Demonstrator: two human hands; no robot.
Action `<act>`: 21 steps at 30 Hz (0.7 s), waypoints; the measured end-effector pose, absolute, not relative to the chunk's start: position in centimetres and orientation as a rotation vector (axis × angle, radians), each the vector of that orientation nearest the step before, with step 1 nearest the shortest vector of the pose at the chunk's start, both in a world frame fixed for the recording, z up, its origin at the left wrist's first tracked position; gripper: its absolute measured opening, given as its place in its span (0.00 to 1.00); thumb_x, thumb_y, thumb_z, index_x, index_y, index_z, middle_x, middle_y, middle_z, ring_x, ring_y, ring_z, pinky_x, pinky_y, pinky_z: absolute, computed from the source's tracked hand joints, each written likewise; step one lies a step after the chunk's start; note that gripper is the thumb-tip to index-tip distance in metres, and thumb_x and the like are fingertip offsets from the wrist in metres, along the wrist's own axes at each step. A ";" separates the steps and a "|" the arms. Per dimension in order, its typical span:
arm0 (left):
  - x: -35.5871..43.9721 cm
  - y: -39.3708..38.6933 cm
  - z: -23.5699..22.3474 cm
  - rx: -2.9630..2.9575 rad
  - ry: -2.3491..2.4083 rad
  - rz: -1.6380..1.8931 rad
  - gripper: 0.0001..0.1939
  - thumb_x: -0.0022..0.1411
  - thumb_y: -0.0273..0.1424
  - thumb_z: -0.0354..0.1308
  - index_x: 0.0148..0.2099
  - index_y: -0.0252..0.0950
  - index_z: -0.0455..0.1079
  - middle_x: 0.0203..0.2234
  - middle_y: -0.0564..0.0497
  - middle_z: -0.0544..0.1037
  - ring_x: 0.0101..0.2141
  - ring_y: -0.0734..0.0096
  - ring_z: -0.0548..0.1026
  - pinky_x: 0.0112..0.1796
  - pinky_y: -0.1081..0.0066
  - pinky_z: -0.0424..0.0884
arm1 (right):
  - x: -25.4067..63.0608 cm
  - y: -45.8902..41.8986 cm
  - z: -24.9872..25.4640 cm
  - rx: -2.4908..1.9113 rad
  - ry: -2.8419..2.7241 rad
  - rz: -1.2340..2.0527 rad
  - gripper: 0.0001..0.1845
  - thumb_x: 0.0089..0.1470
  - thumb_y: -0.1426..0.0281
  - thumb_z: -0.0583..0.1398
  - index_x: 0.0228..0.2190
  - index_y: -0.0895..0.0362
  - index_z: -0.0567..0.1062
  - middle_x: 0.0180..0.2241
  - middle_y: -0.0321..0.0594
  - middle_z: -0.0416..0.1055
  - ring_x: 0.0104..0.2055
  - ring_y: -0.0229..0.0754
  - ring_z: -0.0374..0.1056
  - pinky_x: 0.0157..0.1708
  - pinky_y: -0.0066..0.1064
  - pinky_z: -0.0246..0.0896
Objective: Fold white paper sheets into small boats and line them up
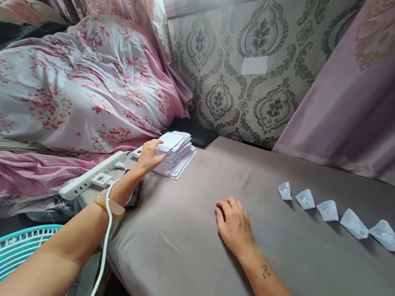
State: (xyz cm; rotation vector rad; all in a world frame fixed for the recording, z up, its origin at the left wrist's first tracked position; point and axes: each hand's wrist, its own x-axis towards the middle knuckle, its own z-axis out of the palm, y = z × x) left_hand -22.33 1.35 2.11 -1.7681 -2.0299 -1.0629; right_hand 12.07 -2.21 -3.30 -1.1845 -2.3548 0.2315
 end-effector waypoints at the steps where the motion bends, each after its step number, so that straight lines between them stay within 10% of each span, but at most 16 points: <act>1: -22.5 1.7 2.1 -1.821 -2.026 -1.054 0.21 0.48 0.26 0.58 0.47 0.34 0.67 0.46 0.41 0.72 0.51 0.54 0.67 0.54 0.58 0.58 | 12.1 -2.2 -3.3 -1.180 -2.354 0.234 0.12 0.59 0.67 0.50 0.37 0.55 0.73 0.37 0.42 0.69 0.39 0.44 0.63 0.42 0.37 0.59; 21: -24.4 2.2 3.8 -1.981 -2.196 -0.920 0.17 0.51 0.25 0.53 0.43 0.37 0.75 0.40 0.47 0.79 0.42 0.61 0.75 0.46 0.68 0.66 | 12.1 -2.3 -3.0 -1.177 -2.344 0.241 0.12 0.59 0.69 0.51 0.37 0.55 0.74 0.36 0.42 0.69 0.38 0.44 0.64 0.40 0.37 0.60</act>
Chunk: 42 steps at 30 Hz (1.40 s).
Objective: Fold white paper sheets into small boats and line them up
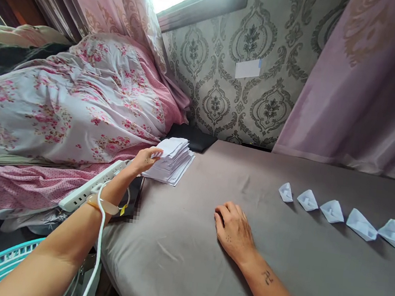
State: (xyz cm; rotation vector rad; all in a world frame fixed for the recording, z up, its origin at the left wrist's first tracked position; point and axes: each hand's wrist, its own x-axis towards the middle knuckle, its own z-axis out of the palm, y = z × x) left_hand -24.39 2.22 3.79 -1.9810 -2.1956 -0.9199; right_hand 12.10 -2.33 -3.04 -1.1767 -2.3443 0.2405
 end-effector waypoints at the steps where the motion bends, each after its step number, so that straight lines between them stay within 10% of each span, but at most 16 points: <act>1: -24.4 2.2 3.8 -1.984 -2.196 -0.920 0.16 0.52 0.25 0.53 0.43 0.37 0.75 0.39 0.47 0.79 0.42 0.62 0.75 0.45 0.68 0.66 | 12.1 -2.3 -3.1 -1.172 -2.344 0.246 0.12 0.59 0.69 0.51 0.37 0.55 0.74 0.37 0.42 0.69 0.38 0.44 0.64 0.40 0.37 0.60; 16: -22.4 3.0 4.3 -1.672 -2.123 -1.121 0.17 0.61 0.27 0.47 0.47 0.37 0.74 0.44 0.41 0.78 0.47 0.56 0.73 0.50 0.59 0.62 | 12.1 -2.5 -3.0 -1.161 -2.336 0.224 0.12 0.58 0.70 0.51 0.37 0.54 0.74 0.36 0.42 0.69 0.38 0.44 0.64 0.41 0.35 0.60; 24: -15.4 1.4 7.1 -1.280 -1.759 -2.064 0.18 0.60 0.39 0.52 0.45 0.32 0.72 0.39 0.45 0.78 0.41 0.63 0.75 0.44 0.68 0.69 | 11.9 -2.3 -3.2 -1.148 -2.237 0.360 0.11 0.57 0.68 0.52 0.36 0.55 0.74 0.36 0.42 0.71 0.39 0.44 0.66 0.42 0.37 0.61; 32: -4.9 -0.6 1.3 -1.198 -2.401 -3.032 0.14 0.45 0.30 0.62 0.37 0.32 0.69 0.32 0.48 0.77 0.29 0.74 0.75 0.31 0.73 0.72 | 12.4 -1.2 -2.1 -1.160 -1.217 1.353 0.23 0.49 0.53 0.60 0.40 0.56 0.69 0.37 0.46 0.75 0.37 0.45 0.73 0.35 0.37 0.70; 42: -2.9 -1.5 -1.3 -1.758 -2.449 -2.760 0.24 0.45 0.27 0.61 0.46 0.35 0.61 0.39 0.45 0.74 0.39 0.67 0.75 0.40 0.66 0.71 | 14.5 0.0 -1.0 -1.088 -1.041 1.132 0.13 0.42 0.63 0.65 0.29 0.58 0.75 0.33 0.41 0.77 0.36 0.44 0.72 0.37 0.36 0.68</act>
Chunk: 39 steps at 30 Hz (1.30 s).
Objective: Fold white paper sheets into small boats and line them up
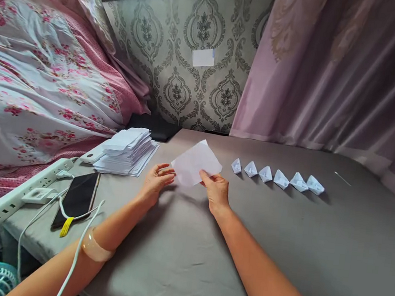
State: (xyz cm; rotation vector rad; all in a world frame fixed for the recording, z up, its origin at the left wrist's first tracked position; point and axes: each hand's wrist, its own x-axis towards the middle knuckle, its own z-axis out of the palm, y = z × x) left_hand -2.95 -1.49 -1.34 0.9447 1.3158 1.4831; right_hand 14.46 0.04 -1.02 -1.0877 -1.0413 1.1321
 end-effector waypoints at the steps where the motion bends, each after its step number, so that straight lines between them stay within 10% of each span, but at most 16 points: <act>1: -3.3 -1.4 -1.2 1.052 1.379 1.521 0.25 0.46 0.27 0.60 0.49 0.35 0.60 0.42 0.43 0.73 0.42 0.66 0.74 0.41 0.65 0.70 | 14.8 0.1 -0.8 -1.094 -1.198 0.938 0.11 0.46 0.63 0.63 0.30 0.58 0.76 0.35 0.42 0.77 0.39 0.45 0.71 0.40 0.37 0.67; 5: -4.5 -1.1 -0.8 1.760 1.581 1.592 0.31 0.48 0.26 0.58 0.56 0.36 0.57 0.52 0.40 0.64 0.53 0.58 0.64 0.49 0.60 0.64 | 16.2 -0.4 -1.0 -0.967 -1.941 0.262 0.14 0.53 0.76 0.54 0.37 0.54 0.77 0.43 0.42 0.74 0.48 0.44 0.66 0.50 0.38 0.59; 10: -6.0 -1.6 -1.2 2.501 1.378 0.811 0.32 0.42 0.16 0.50 0.53 0.38 0.64 0.49 0.45 0.69 0.50 0.55 0.63 0.52 0.56 0.58 | 16.5 -1.0 -2.8 -0.983 -2.423 0.184 0.19 0.48 0.84 0.53 0.36 0.55 0.77 0.41 0.40 0.74 0.45 0.42 0.66 0.45 0.34 0.61; 17: -6.1 -0.6 -2.1 2.167 1.500 0.703 0.10 0.54 0.27 0.52 0.36 0.36 0.73 0.39 0.45 0.71 0.43 0.61 0.67 0.45 0.64 0.64 | 16.1 -0.6 -2.8 -1.357 -2.163 0.472 0.09 0.52 0.70 0.56 0.29 0.56 0.78 0.44 0.42 0.70 0.44 0.43 0.65 0.44 0.34 0.60; 28: -4.4 0.5 -2.8 1.955 1.864 0.747 0.13 0.57 0.38 0.54 0.27 0.35 0.69 0.33 0.46 0.71 0.39 0.62 0.68 0.41 0.65 0.65 | 15.5 -0.2 -3.4 -1.723 -1.975 0.261 0.16 0.55 0.65 0.55 0.18 0.56 0.67 0.37 0.43 0.67 0.40 0.45 0.63 0.42 0.34 0.58; 35: -3.8 0.0 -2.6 2.487 1.823 0.659 0.15 0.62 0.31 0.49 0.51 0.35 0.63 0.47 0.42 0.68 0.47 0.56 0.65 0.47 0.58 0.63 | 15.3 -0.3 -3.1 -1.626 -2.059 0.115 0.05 0.53 0.70 0.57 0.33 0.58 0.71 0.38 0.46 0.67 0.42 0.48 0.62 0.41 0.37 0.61; 39: -2.9 0.2 -2.5 2.825 1.356 0.384 0.22 0.60 0.20 0.43 0.56 0.33 0.59 0.54 0.41 0.66 0.58 0.59 0.59 0.55 0.59 0.56 | 15.1 -0.2 -3.0 -1.318 -2.351 0.131 0.22 0.55 0.80 0.47 0.49 0.58 0.68 0.52 0.46 0.66 0.54 0.46 0.59 0.53 0.40 0.57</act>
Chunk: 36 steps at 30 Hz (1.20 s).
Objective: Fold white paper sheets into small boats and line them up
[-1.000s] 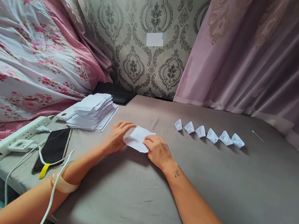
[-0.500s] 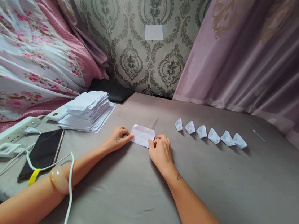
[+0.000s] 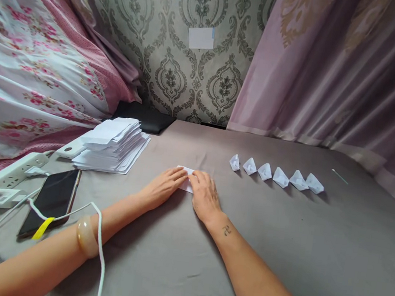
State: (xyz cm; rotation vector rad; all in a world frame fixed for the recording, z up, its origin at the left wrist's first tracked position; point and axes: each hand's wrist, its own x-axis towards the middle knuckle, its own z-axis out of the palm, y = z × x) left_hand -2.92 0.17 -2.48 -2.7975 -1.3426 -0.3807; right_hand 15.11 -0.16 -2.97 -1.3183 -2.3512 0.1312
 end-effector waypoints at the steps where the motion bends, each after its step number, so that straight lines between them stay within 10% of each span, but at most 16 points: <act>1: -2.8 0.3 -2.6 -2.863 -1.298 -0.333 0.23 0.58 0.19 0.42 0.57 0.31 0.58 0.55 0.39 0.66 0.59 0.61 0.59 0.56 0.60 0.56 | 15.1 0.0 -3.0 -1.268 -2.424 0.179 0.26 0.55 0.82 0.45 0.53 0.59 0.66 0.55 0.46 0.63 0.57 0.45 0.57 0.55 0.39 0.55; 13: -4.0 0.2 -2.6 -2.675 -1.694 -0.333 0.21 0.58 0.21 0.44 0.54 0.28 0.62 0.57 0.35 0.65 0.58 0.59 0.62 0.56 0.63 0.60 | 15.8 0.4 -3.2 -1.574 -2.461 0.203 0.29 0.54 0.78 0.46 0.58 0.67 0.60 0.62 0.51 0.53 0.64 0.47 0.48 0.62 0.40 0.45; 21: -4.6 0.7 -2.3 -2.958 -1.377 -0.730 0.17 0.59 0.40 0.56 0.48 0.37 0.68 0.48 0.44 0.72 0.49 0.61 0.67 0.50 0.63 0.64 | 16.0 0.8 -3.0 -1.555 -2.348 0.273 0.26 0.54 0.76 0.47 0.54 0.63 0.65 0.59 0.49 0.59 0.60 0.48 0.54 0.58 0.42 0.49; 27: -3.8 0.5 -1.3 -2.971 -1.264 -0.533 0.14 0.66 0.35 0.45 0.40 0.36 0.71 0.37 0.45 0.75 0.40 0.64 0.70 0.44 0.65 0.64 | 16.3 2.1 -3.6 -1.510 -1.990 0.520 0.23 0.51 0.78 0.48 0.48 0.59 0.70 0.53 0.47 0.67 0.54 0.44 0.62 0.55 0.38 0.54; 36: -2.8 -0.6 -1.2 -2.166 -2.291 -2.409 0.19 0.56 0.44 0.56 0.38 0.31 0.73 0.26 0.50 0.76 0.25 0.74 0.70 0.28 0.75 0.66 | 16.0 0.8 -1.2 -1.170 -1.191 1.373 0.31 0.57 0.47 0.46 0.45 0.59 0.66 0.38 0.50 0.75 0.37 0.44 0.73 0.36 0.35 0.68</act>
